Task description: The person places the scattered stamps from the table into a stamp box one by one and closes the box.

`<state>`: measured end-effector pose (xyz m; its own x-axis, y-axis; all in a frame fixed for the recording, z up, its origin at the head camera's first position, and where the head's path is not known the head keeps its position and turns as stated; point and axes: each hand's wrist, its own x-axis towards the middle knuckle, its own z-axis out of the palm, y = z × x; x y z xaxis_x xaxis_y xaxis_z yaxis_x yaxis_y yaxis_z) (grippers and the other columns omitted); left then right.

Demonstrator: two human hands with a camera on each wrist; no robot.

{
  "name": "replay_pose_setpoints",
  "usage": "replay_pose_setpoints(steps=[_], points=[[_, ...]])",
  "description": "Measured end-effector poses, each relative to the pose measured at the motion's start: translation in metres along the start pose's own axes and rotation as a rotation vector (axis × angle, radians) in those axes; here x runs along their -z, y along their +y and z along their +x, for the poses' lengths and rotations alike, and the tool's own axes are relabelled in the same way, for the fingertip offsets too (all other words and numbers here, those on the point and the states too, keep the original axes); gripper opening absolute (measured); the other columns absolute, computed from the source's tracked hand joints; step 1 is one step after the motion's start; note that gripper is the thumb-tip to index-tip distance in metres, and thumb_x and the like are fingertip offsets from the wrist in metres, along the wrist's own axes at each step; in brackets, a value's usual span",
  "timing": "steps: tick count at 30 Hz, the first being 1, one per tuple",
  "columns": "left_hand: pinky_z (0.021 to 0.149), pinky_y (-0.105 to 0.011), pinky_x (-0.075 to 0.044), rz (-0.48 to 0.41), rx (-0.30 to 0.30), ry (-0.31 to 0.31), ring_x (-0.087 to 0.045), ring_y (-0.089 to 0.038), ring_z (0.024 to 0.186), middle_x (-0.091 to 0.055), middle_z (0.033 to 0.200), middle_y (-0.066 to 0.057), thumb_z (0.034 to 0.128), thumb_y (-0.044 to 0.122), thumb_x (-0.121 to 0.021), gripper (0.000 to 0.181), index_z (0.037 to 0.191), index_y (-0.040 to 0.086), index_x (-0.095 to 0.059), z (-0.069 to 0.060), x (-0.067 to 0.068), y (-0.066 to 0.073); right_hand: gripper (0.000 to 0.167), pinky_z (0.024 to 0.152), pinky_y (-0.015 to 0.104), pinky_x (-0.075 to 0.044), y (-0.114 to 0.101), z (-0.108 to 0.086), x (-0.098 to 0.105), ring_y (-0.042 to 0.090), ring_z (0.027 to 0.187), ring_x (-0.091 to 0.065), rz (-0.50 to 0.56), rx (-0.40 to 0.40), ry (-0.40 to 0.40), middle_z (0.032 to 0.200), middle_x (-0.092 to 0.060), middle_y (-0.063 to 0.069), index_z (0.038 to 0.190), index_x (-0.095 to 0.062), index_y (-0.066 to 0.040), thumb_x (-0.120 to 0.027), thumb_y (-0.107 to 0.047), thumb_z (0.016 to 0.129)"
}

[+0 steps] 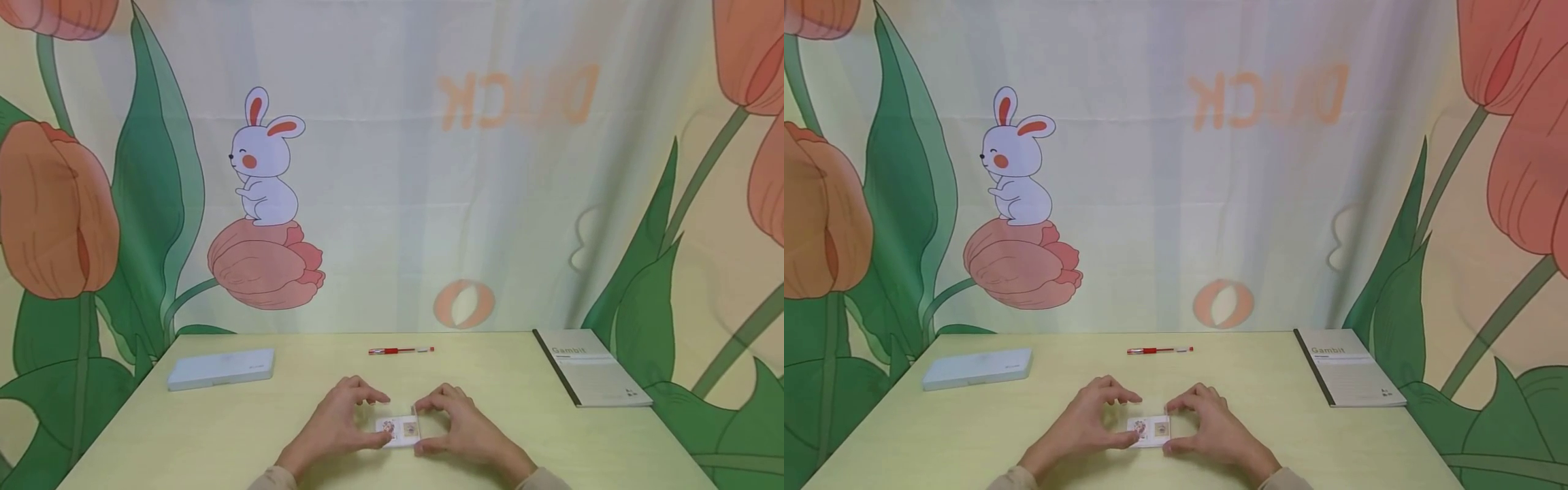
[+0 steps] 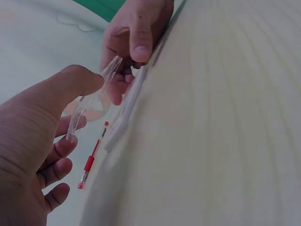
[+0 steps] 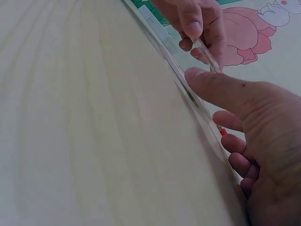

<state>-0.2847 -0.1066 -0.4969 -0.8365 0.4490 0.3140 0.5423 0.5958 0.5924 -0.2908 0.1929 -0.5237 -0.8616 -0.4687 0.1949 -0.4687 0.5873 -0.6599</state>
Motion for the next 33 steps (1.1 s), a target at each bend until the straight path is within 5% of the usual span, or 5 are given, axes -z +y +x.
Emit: replay_pose_setpoints(steps=[11, 26, 33], points=[[0.091, -0.033, -0.050, 0.046, 0.019, -0.043, -0.057, -0.015, 0.109, -0.064, 0.110, 0.010, 0.0832, 0.051, -0.097, 0.052, 0.125, 0.024, -0.082, -0.003, -0.011, -0.007, 0.055, 0.109, 0.051, -0.036, -0.002, 0.001, -0.001, 0.019, 0.122, -0.052, 0.008, 0.010, -0.016, 0.124, -0.061, -0.007, 0.132, -0.074, -0.037, -0.096, -0.054, 0.084], [0.097, -0.037, -0.054, 0.101, 0.039, -0.074, -0.057, -0.011, 0.110, -0.066, 0.116, 0.014, 0.0760, 0.058, -0.100, 0.067, 0.131, 0.025, -0.081, -0.010, -0.008, -0.012, 0.052, 0.110, 0.052, -0.036, -0.006, 0.002, -0.002, 0.018, 0.124, -0.051, -0.013, -0.003, -0.009, 0.123, -0.060, -0.008, 0.125, -0.076, -0.035, -0.097, -0.054, 0.082], [0.098, -0.037, -0.051, 0.076, 0.035, -0.064, -0.057, -0.014, 0.112, -0.065, 0.117, 0.011, 0.0816, 0.053, -0.098, 0.061, 0.131, 0.022, -0.081, -0.016, -0.006, -0.015, 0.053, 0.110, 0.052, -0.035, -0.003, 0.001, -0.003, 0.019, 0.123, -0.050, -0.008, -0.010, -0.005, 0.122, -0.060, -0.008, 0.125, -0.077, -0.032, -0.097, -0.054, 0.081]])
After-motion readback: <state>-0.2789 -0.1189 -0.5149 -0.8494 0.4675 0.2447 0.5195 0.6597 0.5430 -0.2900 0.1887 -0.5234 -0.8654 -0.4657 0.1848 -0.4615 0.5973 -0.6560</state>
